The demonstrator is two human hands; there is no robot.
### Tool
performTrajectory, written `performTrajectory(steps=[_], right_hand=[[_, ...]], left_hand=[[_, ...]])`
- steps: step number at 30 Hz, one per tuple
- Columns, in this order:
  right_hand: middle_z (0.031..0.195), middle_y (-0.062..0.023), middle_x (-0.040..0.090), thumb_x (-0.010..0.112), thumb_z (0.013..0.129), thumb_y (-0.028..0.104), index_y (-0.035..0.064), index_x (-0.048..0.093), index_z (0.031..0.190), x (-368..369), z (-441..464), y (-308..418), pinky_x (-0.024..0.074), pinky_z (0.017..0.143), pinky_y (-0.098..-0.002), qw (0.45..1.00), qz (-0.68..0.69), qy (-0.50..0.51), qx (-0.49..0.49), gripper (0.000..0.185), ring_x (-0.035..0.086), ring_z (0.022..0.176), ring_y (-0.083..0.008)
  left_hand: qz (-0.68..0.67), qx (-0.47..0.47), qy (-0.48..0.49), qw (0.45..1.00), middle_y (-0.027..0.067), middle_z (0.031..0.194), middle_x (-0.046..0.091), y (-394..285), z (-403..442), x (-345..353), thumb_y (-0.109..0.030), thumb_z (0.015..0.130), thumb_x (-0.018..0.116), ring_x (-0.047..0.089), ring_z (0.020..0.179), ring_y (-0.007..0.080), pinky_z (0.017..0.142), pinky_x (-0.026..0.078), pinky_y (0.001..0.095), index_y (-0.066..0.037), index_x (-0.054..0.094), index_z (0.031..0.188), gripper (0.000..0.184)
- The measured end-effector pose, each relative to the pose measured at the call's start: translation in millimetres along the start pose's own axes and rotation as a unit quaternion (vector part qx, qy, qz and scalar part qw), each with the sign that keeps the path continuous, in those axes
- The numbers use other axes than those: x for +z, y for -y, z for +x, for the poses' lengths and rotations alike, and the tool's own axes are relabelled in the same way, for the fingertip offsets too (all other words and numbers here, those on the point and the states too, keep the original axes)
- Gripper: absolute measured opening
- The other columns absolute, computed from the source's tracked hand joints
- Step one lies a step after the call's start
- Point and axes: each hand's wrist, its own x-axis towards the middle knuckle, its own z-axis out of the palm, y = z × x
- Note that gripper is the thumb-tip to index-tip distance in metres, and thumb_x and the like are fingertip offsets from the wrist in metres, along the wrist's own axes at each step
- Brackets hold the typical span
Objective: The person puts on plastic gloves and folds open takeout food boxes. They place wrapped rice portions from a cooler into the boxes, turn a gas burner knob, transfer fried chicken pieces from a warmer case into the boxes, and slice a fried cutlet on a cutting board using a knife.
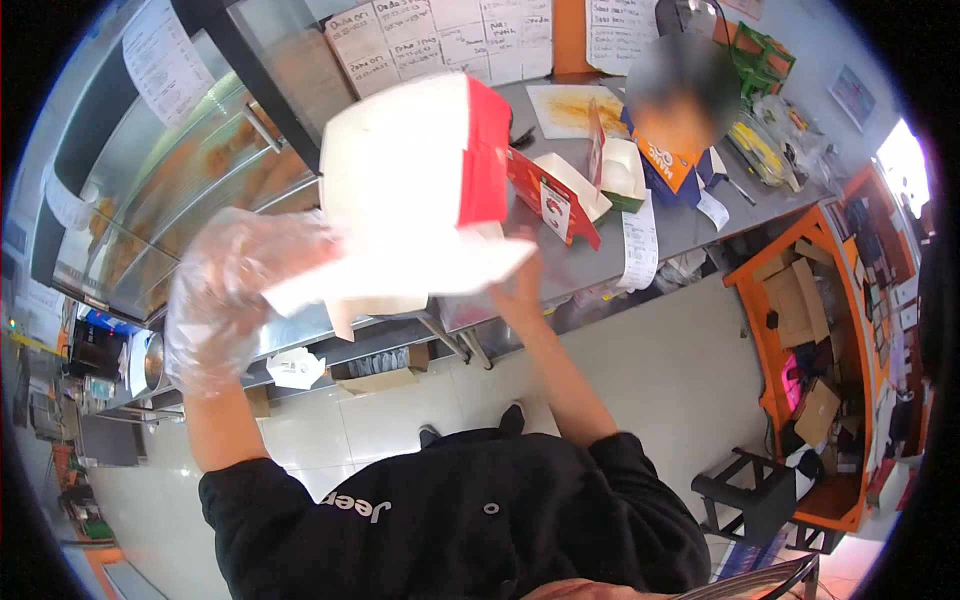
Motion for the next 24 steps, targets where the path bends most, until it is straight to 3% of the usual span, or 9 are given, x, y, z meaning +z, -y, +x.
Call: performTrajectory(steps=[4, 7, 9, 10, 12, 15, 18, 22, 24], right_hand=[[0.148, -0.0163, 0.007, 0.081, 0.052, 0.048, 0.0122, 0.002, 0.144, -99, 47, 70, 0.0176, 0.106, -0.0531, 0.946, 0.309, -0.067, -0.075, 0.127, 0.005, 0.138, -0.0301], [0.146, -0.0165, 0.008, 0.086, 0.046, 0.038, 0.0118, 0.002, 0.143, -148, 45, 98, 0.0174, 0.107, -0.0504, 0.945, 0.303, 0.122, 0.018, 0.131, 0.006, 0.137, -0.0288], [0.147, -0.0167, 0.007, 0.085, 0.047, 0.034, 0.0118, 0.004, 0.143, -162, 20, 84, 0.0175, 0.107, -0.0496, 0.937, 0.300, 0.180, 0.014, 0.128, 0.007, 0.137, -0.0296], [0.147, -0.0169, 0.005, 0.085, 0.048, 0.030, 0.0119, 0.007, 0.142, -170, 10, 79, 0.0176, 0.107, -0.0487, 0.923, 0.302, 0.240, 0.012, 0.124, 0.009, 0.137, -0.0305], [0.145, -0.0183, 0.008, 0.086, 0.049, 0.030, 0.0128, 0.015, 0.138, -179, 0, 81, 0.0183, 0.107, -0.0475, 0.931, 0.255, 0.254, -0.052, 0.115, 0.013, 0.135, -0.0323], [0.141, -0.0232, 0.010, 0.085, 0.049, 0.046, 0.0150, 0.030, 0.128, -159, -35, 89, 0.0210, 0.105, -0.0503, 0.848, 0.486, 0.205, 0.055, 0.101, 0.010, 0.134, -0.0377], [0.141, -0.0237, 0.012, 0.085, 0.050, 0.045, 0.0149, 0.029, 0.128, -158, -50, 82, 0.0214, 0.105, -0.0497, 0.853, 0.491, 0.172, 0.047, 0.100, 0.015, 0.132, -0.0386], [0.141, -0.0188, 0.015, 0.083, 0.052, 0.045, 0.0141, 0.030, 0.130, -168, -75, 68, 0.0232, 0.105, -0.0476, 0.893, 0.432, 0.123, 0.040, 0.099, 0.020, 0.131, -0.0336], [0.138, -0.0169, 0.024, 0.082, 0.052, 0.045, 0.0109, 0.029, 0.131, -173, -94, 66, 0.0273, 0.103, -0.0453, 0.907, 0.392, 0.019, 0.150, 0.101, 0.026, 0.129, -0.0311]], left_hand=[[-0.097, -0.129, 0.166, 0.973, 0.0225, 0.106, 0.060, -32, -3, 44, -0.027, 0.073, 0.073, 0.061, 0.097, 0.0328, 0.088, 0.048, 0.0385, -0.001, 0.055, 0.108, 0.048], [-0.248, -0.070, 0.219, 0.941, 0.0273, 0.108, 0.058, -11, -23, 59, -0.025, 0.075, 0.070, 0.059, 0.100, 0.0379, 0.092, 0.047, 0.0451, -0.002, 0.054, 0.113, 0.047], [-0.170, -0.257, 0.256, 0.916, 0.0248, 0.106, 0.060, -18, -29, 71, -0.036, 0.072, 0.070, 0.062, 0.095, 0.0336, 0.084, 0.050, 0.0392, -0.001, 0.058, 0.111, 0.054], [-0.171, -0.253, 0.260, 0.916, 0.0248, 0.106, 0.060, -15, -25, 74, -0.036, 0.072, 0.070, 0.062, 0.095, 0.0336, 0.084, 0.050, 0.0392, -0.001, 0.058, 0.111, 0.054], [-0.113, -0.087, 0.490, 0.860, 0.0119, 0.102, 0.063, -4, -14, 81, -0.039, 0.086, 0.052, 0.055, 0.088, 0.0248, 0.081, 0.041, 0.0309, -0.005, 0.061, 0.112, 0.044], [-0.058, -0.211, 0.487, 0.846, 0.0105, 0.098, 0.062, 20, -20, 88, -0.043, 0.084, 0.057, 0.054, 0.089, 0.0208, 0.080, 0.041, 0.0307, -0.003, 0.058, 0.112, 0.049], [-0.015, -0.325, 0.411, 0.852, 0.0059, 0.089, 0.061, 64, -32, 99, -0.044, 0.084, 0.057, 0.055, 0.084, 0.0138, 0.076, 0.042, 0.0274, -0.003, 0.060, 0.104, 0.046], [-0.211, -0.354, 0.322, 0.852, 0.0049, 0.081, 0.059, 55, -19, 121, -0.048, 0.084, 0.057, 0.055, 0.077, 0.0117, 0.073, 0.043, 0.0255, -0.003, 0.060, 0.097, 0.047], [0.138, -0.229, 0.357, 0.895, 0.0100, 0.089, 0.061, 78, -8, 121, -0.050, 0.084, 0.056, 0.056, 0.083, 0.0166, 0.077, 0.044, 0.0279, -0.002, 0.060, 0.100, 0.051]])
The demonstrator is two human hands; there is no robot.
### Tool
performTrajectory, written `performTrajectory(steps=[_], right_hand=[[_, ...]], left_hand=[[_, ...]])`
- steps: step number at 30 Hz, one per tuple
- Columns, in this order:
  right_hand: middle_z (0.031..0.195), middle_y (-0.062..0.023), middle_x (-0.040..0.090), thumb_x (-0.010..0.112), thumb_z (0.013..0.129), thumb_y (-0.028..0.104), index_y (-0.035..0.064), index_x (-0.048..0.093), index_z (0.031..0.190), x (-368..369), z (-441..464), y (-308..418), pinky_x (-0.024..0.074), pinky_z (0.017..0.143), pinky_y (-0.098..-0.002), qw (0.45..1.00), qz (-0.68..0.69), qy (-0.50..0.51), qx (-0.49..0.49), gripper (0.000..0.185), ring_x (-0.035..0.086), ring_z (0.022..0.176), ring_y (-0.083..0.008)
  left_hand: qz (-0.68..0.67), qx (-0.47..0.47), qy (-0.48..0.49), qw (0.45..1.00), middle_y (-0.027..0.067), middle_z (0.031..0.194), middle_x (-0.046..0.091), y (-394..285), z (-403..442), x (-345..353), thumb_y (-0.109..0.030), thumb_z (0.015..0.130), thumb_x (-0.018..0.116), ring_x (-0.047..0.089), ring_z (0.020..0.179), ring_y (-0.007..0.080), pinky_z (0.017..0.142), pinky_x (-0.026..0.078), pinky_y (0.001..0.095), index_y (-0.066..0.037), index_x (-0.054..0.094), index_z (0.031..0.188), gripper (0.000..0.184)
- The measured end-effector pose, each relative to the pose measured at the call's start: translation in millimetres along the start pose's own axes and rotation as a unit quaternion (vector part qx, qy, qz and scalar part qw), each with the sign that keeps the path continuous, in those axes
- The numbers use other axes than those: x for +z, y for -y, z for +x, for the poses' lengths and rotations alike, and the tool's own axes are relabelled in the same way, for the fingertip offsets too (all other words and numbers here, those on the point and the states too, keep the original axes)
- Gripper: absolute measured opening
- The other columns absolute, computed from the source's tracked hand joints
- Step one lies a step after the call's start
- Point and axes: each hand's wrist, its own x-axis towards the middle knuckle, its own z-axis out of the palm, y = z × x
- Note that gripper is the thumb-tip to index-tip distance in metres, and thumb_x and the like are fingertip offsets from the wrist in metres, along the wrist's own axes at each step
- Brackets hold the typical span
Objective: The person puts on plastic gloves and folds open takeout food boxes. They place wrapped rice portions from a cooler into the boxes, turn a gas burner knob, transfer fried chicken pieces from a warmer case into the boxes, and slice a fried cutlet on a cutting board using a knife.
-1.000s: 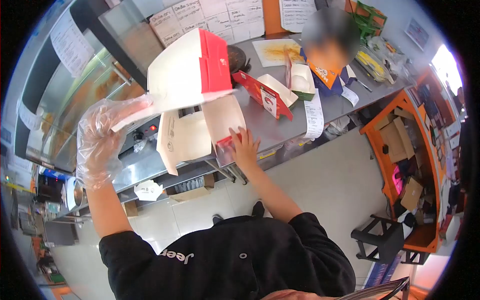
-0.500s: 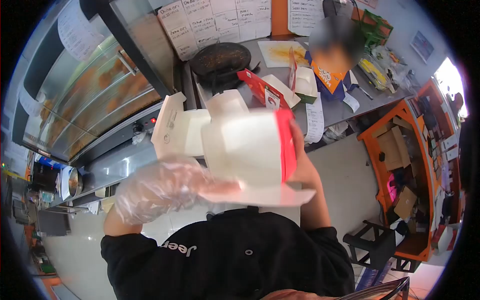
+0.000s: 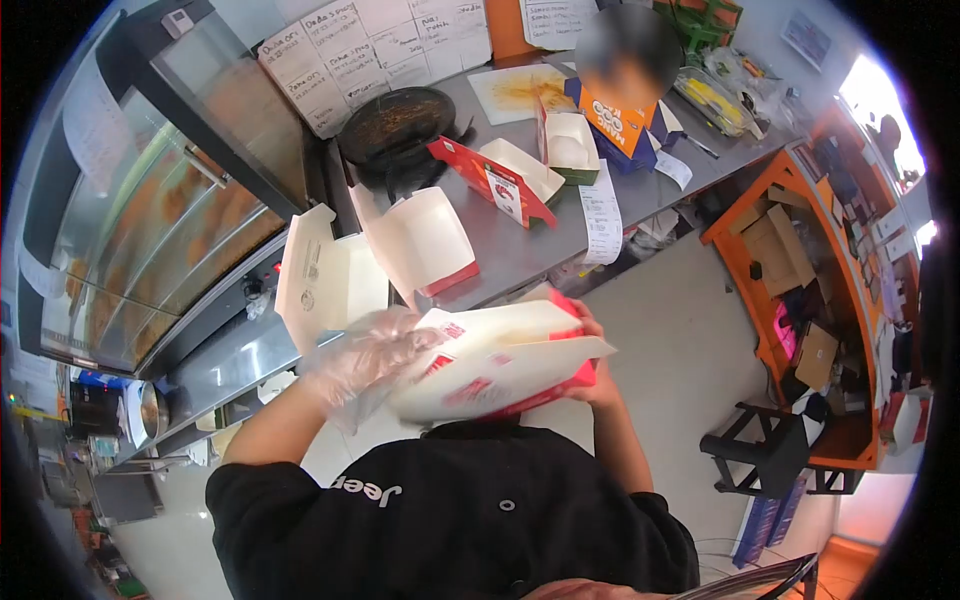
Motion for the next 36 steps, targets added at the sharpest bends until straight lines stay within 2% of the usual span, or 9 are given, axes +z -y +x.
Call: performTrajectory(steps=[3, 6, 8, 10, 14, 18, 21, 24, 36], right_hand=[[0.135, -0.0146, 0.030, 0.082, 0.053, 0.045, 0.0072, 0.026, 0.134, -24, -42, -24, 0.0304, 0.102, -0.0421, 0.982, 0.074, -0.115, 0.128, 0.105, 0.030, 0.127, -0.0274], [0.132, -0.0137, 0.035, 0.080, 0.056, 0.047, 0.0044, 0.022, 0.136, -36, -58, -43, 0.0322, 0.101, -0.0403, 0.965, 0.120, -0.191, 0.133, 0.107, 0.033, 0.126, -0.0240], [0.135, -0.0160, 0.029, 0.077, 0.060, 0.050, 0.0050, 0.017, 0.138, -26, -57, -55, 0.0332, 0.101, -0.0428, 0.954, 0.064, -0.277, 0.096, 0.108, 0.031, 0.127, -0.0288], [0.136, -0.0168, 0.026, 0.075, 0.062, 0.053, 0.0054, 0.018, 0.137, -15, -54, -80, 0.0338, 0.100, -0.0441, 0.959, -0.150, -0.239, 0.038, 0.105, 0.029, 0.127, -0.0312], [0.137, -0.0198, 0.019, 0.067, 0.066, 0.063, 0.0077, 0.023, 0.132, 38, -10, -98, 0.0337, 0.099, -0.0482, 0.874, -0.337, -0.301, -0.179, 0.097, 0.022, 0.129, -0.0366], [0.138, -0.0200, 0.017, 0.064, 0.070, 0.060, 0.0098, 0.023, 0.131, 37, 18, -86, 0.0310, 0.101, -0.0473, 0.891, -0.257, -0.293, -0.233, 0.089, 0.022, 0.130, -0.0347], [0.137, -0.0199, 0.020, 0.062, 0.071, 0.062, 0.0094, 0.024, 0.132, 39, 25, -83, 0.0305, 0.101, -0.0482, 0.889, -0.254, -0.314, -0.216, 0.089, 0.025, 0.128, -0.0357], [0.138, -0.0190, 0.019, 0.063, 0.072, 0.057, 0.0087, 0.019, 0.134, 40, 17, -87, 0.0286, 0.102, -0.0479, 0.901, -0.244, -0.326, -0.148, 0.090, 0.025, 0.128, -0.0356], [0.138, -0.0191, 0.018, 0.072, 0.071, 0.040, 0.0080, 0.009, 0.139, 6, 45, -133, 0.0246, 0.104, -0.0474, 0.859, -0.327, -0.365, -0.148, 0.098, 0.019, 0.131, -0.0354]], left_hand=[[0.124, -0.017, -0.135, 0.983, 0.0153, 0.116, 0.051, -7, -11, -18, -0.032, 0.086, 0.057, 0.049, 0.108, 0.0256, 0.088, 0.042, 0.0353, -0.005, 0.056, 0.113, 0.039], [0.863, 0.099, -0.300, 0.394, 0.0082, 0.131, 0.041, 66, -33, -81, -0.009, 0.072, 0.057, 0.043, 0.117, 0.0304, 0.093, 0.043, 0.0416, -0.016, 0.027, 0.140, 0.074], [0.861, -0.010, -0.356, 0.364, 0.0125, 0.128, 0.043, 40, -59, -119, -0.011, 0.084, 0.045, 0.046, 0.114, 0.0316, 0.099, 0.037, 0.0401, -0.005, 0.042, 0.127, 0.043], [0.303, 0.125, -0.648, 0.688, 0.0106, 0.120, 0.048, 4, -70, -127, -0.016, 0.091, 0.042, 0.048, 0.112, 0.0267, 0.095, 0.039, 0.0350, -0.005, 0.049, 0.120, 0.032], [-0.191, 0.327, -0.679, 0.629, 0.0033, 0.081, 0.064, -8, -89, -157, -0.014, 0.086, 0.062, 0.055, 0.065, 0.0073, 0.055, 0.043, 0.0200, -0.012, 0.058, 0.109, 0.023], [0.508, 0.061, -0.737, 0.442, 0.0094, 0.110, 0.057, -8, -119, -145, -0.009, 0.085, 0.061, 0.055, 0.098, 0.0166, 0.078, 0.048, 0.0250, -0.009, 0.056, 0.113, 0.029], [-0.152, 0.305, -0.665, 0.665, 0.0121, 0.125, 0.048, 35, -162, -180, -0.013, 0.087, 0.057, 0.048, 0.114, 0.0201, 0.093, 0.043, 0.0290, -0.006, 0.054, 0.116, 0.030], [0.256, 0.211, -0.638, 0.695, 0.0130, 0.127, 0.049, 178, -231, -243, -0.018, 0.090, 0.053, 0.047, 0.116, 0.0207, 0.097, 0.040, 0.0327, -0.002, 0.051, 0.118, 0.033], [0.163, 0.181, -0.775, 0.583, 0.0197, 0.114, 0.050, 79, -224, -119, -0.009, 0.081, 0.050, 0.049, 0.105, 0.0358, 0.091, 0.041, 0.0417, -0.002, 0.047, 0.122, 0.042]])
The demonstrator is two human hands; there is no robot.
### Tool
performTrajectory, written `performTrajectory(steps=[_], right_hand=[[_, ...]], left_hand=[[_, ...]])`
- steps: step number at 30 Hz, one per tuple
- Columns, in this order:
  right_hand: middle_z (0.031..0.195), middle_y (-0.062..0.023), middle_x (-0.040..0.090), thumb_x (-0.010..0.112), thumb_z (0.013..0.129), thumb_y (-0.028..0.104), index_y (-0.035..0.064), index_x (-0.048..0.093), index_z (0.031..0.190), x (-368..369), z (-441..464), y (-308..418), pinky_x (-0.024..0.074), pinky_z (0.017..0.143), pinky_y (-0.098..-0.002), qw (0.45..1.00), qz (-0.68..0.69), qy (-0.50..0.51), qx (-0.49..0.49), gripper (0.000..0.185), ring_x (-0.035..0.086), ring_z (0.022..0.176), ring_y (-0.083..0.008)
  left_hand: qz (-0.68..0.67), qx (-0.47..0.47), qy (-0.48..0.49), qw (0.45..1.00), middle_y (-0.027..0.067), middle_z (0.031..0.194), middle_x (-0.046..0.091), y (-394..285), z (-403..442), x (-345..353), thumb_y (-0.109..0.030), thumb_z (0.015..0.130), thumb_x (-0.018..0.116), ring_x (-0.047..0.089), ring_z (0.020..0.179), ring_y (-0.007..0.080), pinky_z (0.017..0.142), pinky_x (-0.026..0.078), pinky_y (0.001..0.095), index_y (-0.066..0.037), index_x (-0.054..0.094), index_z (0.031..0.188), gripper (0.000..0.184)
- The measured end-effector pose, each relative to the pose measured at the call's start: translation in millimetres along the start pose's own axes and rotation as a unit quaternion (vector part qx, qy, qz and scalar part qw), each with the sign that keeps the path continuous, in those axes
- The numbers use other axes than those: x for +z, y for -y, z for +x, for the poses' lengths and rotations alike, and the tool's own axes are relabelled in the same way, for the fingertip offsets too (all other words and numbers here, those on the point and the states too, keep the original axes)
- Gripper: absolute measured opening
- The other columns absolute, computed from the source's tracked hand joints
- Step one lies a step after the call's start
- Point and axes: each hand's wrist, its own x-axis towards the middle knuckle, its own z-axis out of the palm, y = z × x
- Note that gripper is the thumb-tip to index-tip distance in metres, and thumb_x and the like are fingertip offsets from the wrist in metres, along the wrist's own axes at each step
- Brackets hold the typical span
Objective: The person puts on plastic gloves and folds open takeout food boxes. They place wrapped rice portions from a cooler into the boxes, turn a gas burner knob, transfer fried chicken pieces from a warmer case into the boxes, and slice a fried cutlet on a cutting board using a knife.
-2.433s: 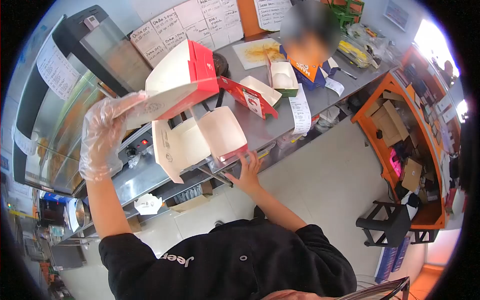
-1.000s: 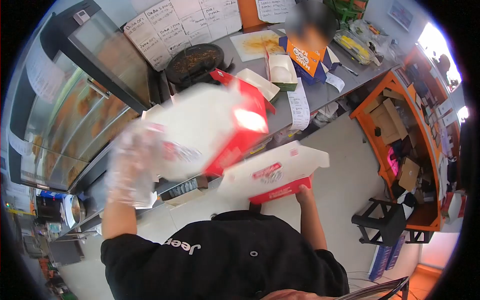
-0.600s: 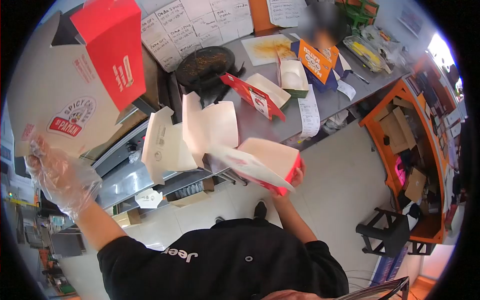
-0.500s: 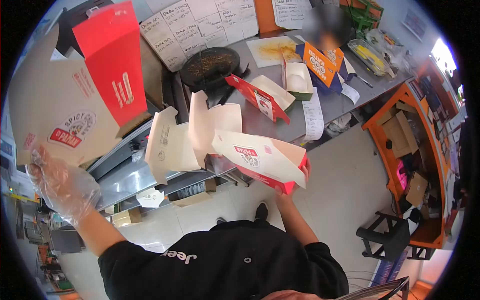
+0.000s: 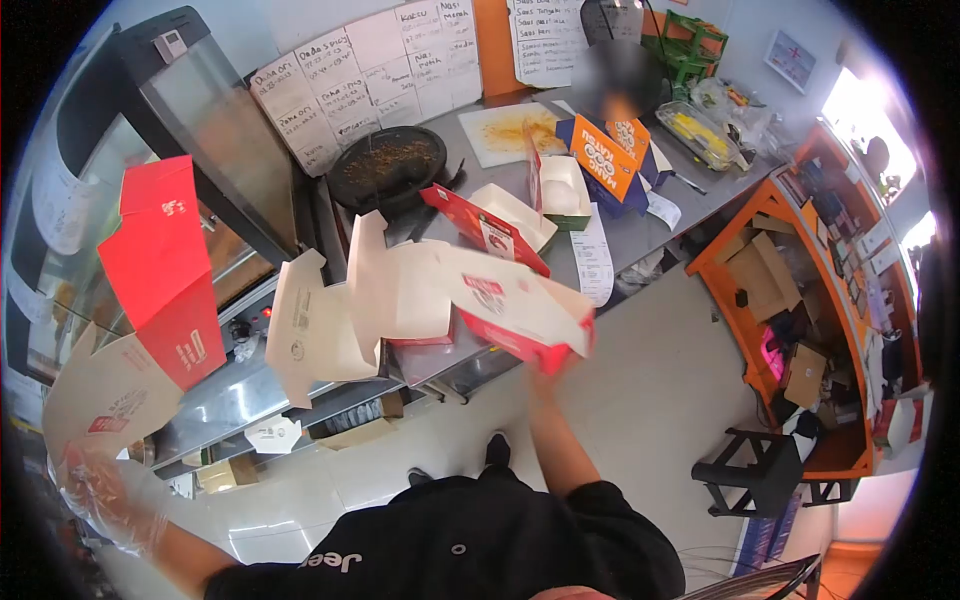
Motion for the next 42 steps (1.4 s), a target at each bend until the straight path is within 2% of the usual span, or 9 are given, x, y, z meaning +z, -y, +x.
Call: performTrajectory(steps=[3, 5, 6, 9, 12, 18, 30, 35, 42], right_hand=[[0.136, -0.0234, 0.023, 0.077, 0.064, 0.040, 0.0091, 0.018, 0.137, 61, 7, 14, 0.0244, 0.102, -0.0538, 0.999, -0.015, -0.031, -0.028, 0.098, 0.021, 0.129, -0.0411], [0.137, -0.0210, 0.020, 0.076, 0.063, 0.040, 0.0083, 0.021, 0.135, 75, 2, 16, 0.0246, 0.103, -0.0510, 0.998, -0.062, 0.010, -0.029, 0.096, 0.020, 0.130, -0.0387], [0.139, -0.0187, 0.018, 0.076, 0.062, 0.040, 0.0075, 0.025, 0.134, 78, 3, 18, 0.0249, 0.103, -0.0481, 0.992, -0.106, 0.056, -0.034, 0.094, 0.020, 0.130, -0.0363], [0.135, -0.0169, 0.028, 0.075, 0.063, 0.028, 0.0090, 0.040, 0.125, 61, 5, 48, 0.0260, 0.102, -0.0490, 0.911, -0.309, 0.273, 0.003, 0.073, 0.029, 0.124, -0.0374], [0.127, -0.0186, 0.040, 0.069, 0.068, 0.024, 0.0099, 0.052, 0.110, 35, 6, 13, 0.0270, 0.100, -0.0556, 0.942, -0.222, 0.233, -0.096, 0.048, 0.035, 0.123, -0.0380], [0.110, -0.0135, 0.046, 0.058, 0.071, -0.007, 0.0056, 0.052, 0.111, 46, 148, -32, 0.0452, 0.073, -0.0286, 0.977, -0.179, 0.109, -0.034, 0.042, 0.052, 0.096, -0.0272], [0.103, -0.0174, 0.052, 0.062, 0.079, 0.019, 0.0012, 0.056, 0.107, 66, 209, -88, 0.0465, 0.079, -0.0341, 0.941, -0.258, 0.204, 0.079, 0.033, 0.057, 0.089, -0.0277], [0.067, -0.0151, 0.061, 0.053, 0.081, 0.015, -0.0046, 0.059, 0.104, 86, 180, -98, 0.0467, 0.043, -0.0289, 0.933, -0.131, 0.252, 0.221, 0.031, 0.058, 0.048, -0.0189], [0.074, -0.0197, 0.063, 0.050, 0.079, 0.014, -0.0045, 0.064, 0.088, 41, 182, -60, 0.0476, 0.058, -0.0374, 0.959, -0.187, 0.134, 0.165, 0.025, 0.061, 0.064, -0.0285]], left_hand=[[0.092, -0.089, -0.002, 0.992, 0.0199, 0.116, 0.049, -7, -1, 5, -0.010, 0.083, 0.049, 0.049, 0.105, 0.0360, 0.091, 0.040, 0.0430, -0.004, 0.047, 0.123, 0.040], [0.150, 0.203, 0.055, 0.966, 0.0124, 0.108, 0.054, -20, 1, 14, -0.016, 0.089, 0.054, 0.052, 0.100, 0.0225, 0.085, 0.042, 0.0338, -0.001, 0.055, 0.106, 0.022], [0.145, 0.206, 0.056, 0.966, 0.0124, 0.108, 0.054, -14, 0, 12, -0.016, 0.089, 0.054, 0.052, 0.100, 0.0225, 0.085, 0.042, 0.0338, -0.001, 0.055, 0.106, 0.022], [0.208, 0.092, 0.064, 0.972, 0.0123, 0.110, 0.054, 7, -10, 5, -0.016, 0.090, 0.054, 0.052, 0.102, 0.0219, 0.086, 0.043, 0.0330, -0.002, 0.054, 0.108, 0.023], [0.173, 0.045, 0.065, 0.982, 0.0123, 0.110, 0.054, 6, -13, 10, -0.016, 0.090, 0.054, 0.052, 0.102, 0.0220, 0.086, 0.043, 0.0331, -0.002, 0.054, 0.108, 0.024], [0.148, -0.007, 0.072, 0.986, 0.0124, 0.111, 0.054, -2, -17, 27, -0.016, 0.089, 0.054, 0.052, 0.102, 0.0221, 0.087, 0.043, 0.0335, -0.002, 0.054, 0.108, 0.024], [0.162, -0.063, 0.085, 0.981, 0.0124, 0.111, 0.053, -6, -21, 31, -0.017, 0.089, 0.054, 0.051, 0.103, 0.0225, 0.087, 0.043, 0.0341, -0.002, 0.054, 0.109, 0.025], [0.154, -0.078, 0.089, 0.981, 0.0125, 0.111, 0.053, -7, -24, 36, -0.017, 0.089, 0.054, 0.051, 0.103, 0.0226, 0.087, 0.043, 0.0344, -0.002, 0.053, 0.109, 0.025], [0.131, -0.087, 0.090, 0.983, 0.0125, 0.111, 0.053, -10, -23, 41, -0.017, 0.089, 0.054, 0.051, 0.103, 0.0228, 0.088, 0.043, 0.0348, -0.002, 0.053, 0.110, 0.026]])
